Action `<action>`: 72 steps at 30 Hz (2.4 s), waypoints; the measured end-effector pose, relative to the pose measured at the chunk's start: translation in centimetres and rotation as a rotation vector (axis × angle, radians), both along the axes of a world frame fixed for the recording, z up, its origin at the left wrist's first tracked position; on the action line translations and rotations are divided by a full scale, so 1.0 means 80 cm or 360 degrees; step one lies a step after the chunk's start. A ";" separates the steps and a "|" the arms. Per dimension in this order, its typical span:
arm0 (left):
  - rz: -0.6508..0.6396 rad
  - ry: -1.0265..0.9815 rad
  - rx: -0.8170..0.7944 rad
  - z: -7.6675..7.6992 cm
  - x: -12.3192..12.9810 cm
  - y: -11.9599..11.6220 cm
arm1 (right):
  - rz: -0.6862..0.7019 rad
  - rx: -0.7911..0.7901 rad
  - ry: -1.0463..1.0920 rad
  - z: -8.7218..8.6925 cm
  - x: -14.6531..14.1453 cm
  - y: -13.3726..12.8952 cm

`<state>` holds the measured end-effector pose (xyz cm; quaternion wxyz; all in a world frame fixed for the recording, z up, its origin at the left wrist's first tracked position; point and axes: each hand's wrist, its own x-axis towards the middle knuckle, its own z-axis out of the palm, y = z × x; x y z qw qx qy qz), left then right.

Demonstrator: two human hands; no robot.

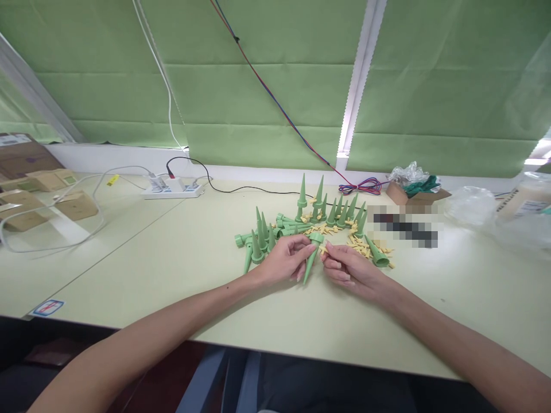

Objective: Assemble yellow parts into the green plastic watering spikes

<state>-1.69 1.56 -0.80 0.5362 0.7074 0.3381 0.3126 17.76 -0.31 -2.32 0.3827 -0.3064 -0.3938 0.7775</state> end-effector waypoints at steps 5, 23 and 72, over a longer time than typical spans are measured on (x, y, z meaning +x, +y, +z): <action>0.0056 0.0010 0.0036 0.001 0.001 -0.003 | -0.0015 0.0048 -0.0029 -0.001 0.001 -0.001; 0.0069 0.0007 0.0025 0.001 0.003 -0.006 | -0.0148 0.0505 -0.0369 -0.005 -0.002 -0.003; -0.0094 0.0002 -0.0268 -0.006 0.000 0.001 | -0.0207 0.1454 -0.1526 -0.003 0.011 -0.005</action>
